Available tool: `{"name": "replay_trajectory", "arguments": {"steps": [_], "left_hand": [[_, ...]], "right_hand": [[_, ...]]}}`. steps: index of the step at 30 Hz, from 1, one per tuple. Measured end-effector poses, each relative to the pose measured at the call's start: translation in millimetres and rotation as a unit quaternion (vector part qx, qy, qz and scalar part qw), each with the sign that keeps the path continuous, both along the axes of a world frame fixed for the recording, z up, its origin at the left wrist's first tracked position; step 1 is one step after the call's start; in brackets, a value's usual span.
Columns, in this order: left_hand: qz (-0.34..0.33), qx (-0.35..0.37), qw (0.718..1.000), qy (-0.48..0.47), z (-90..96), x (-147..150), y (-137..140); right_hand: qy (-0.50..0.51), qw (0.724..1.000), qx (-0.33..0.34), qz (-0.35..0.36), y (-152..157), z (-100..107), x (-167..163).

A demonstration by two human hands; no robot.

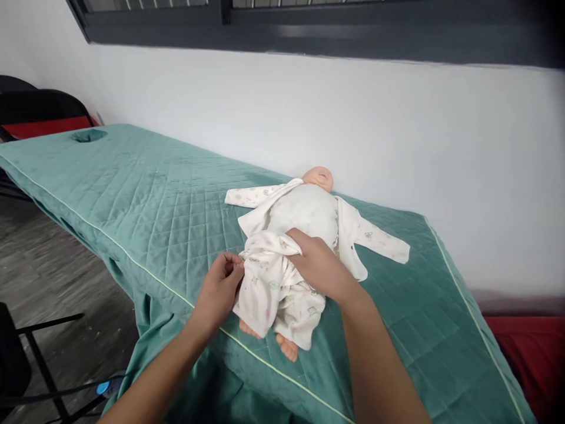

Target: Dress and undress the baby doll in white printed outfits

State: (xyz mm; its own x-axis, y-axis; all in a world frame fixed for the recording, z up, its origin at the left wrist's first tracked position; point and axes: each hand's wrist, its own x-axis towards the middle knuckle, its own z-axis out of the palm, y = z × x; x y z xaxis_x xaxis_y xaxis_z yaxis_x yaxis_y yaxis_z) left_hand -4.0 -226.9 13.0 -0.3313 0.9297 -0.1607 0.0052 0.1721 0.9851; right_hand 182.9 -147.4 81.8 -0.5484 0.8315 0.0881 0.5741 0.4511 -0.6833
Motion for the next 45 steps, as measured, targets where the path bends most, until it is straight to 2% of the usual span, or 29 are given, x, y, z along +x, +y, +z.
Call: {"name": "replay_trajectory", "arguments": {"steps": [3, 6, 9, 12, 16, 18, 20, 22, 25, 27, 29, 32, 35, 37, 41, 45], "left_hand": [[-0.01, 0.011, 1.0, 0.012, -2.5, 0, 9], [-0.003, 0.05, 0.996, 0.069, -3.7, 0, 21], [0.005, 0.093, 0.986, 0.14, -7.1, -3, 38], [-0.01, 0.105, 0.981, 0.164, -12.1, -6, 54], [-0.021, 0.121, 0.979, 0.162, -11.2, -8, 67], [-0.019, 0.128, 0.978, 0.162, -5.5, -8, 69], [-0.023, 0.148, 0.974, 0.168, 2.4, -5, 71], [-0.063, 0.19, 0.963, 0.181, 11.1, -3, 74], [-0.193, 0.244, 0.926, 0.212, 25.1, -1, 83], [-0.289, 0.227, 0.904, 0.218, 36.3, -3, 91], [-0.364, 0.178, 0.89, 0.208, 49.8, -7, 98], [-0.437, 0.131, 0.869, 0.19, 71.9, -15, 104], [-0.463, 0.142, 0.861, 0.156, 88.3, -21, 98], [-0.469, 0.148, 0.861, 0.127, 91.8, -22, 90], [-0.462, 0.14, 0.868, 0.112, 82.2, -21, 78], [-0.421, 0.14, 0.878, 0.178, 71.3, -15, 75]], "right_hand": [[-0.014, 0.999, 0.027, -0.031, 1, -2, 0], [-0.003, 0.998, 0.037, -0.05, 4, -7, -2], [0.029, 0.997, 0.025, -0.07, 7, -13, -4], [0.064, 0.995, 0.005, -0.08, 9, -14, -3], [0.125, 0.989, -0.078, -0.013, 11, -4, 9], [0.168, 0.976, -0.14, 0.02, 14, 1, 19], [0.204, 0.961, -0.184, 0.02, 16, 3, 28], [0.229, 0.952, -0.204, 0.009, 18, 1, 34], [0.258, 0.939, -0.226, 0.002, 20, -5, 37], [0.269, 0.933, -0.238, 0.001, 21, -9, 36], [0.275, 0.931, -0.242, 0.002, 22, -11, 35], [0.283, 0.927, -0.247, 0.004, 22, -11, 35], [0.296, 0.921, -0.252, -0.003, 22, -11, 35], [0.302, 0.92, -0.251, -0.008, 22, -10, 35], [0.284, 0.924, -0.256, 0.004, 22, -9, 36], [0.274, 0.929, -0.248, 0.003, 23, -9, 37]]}}
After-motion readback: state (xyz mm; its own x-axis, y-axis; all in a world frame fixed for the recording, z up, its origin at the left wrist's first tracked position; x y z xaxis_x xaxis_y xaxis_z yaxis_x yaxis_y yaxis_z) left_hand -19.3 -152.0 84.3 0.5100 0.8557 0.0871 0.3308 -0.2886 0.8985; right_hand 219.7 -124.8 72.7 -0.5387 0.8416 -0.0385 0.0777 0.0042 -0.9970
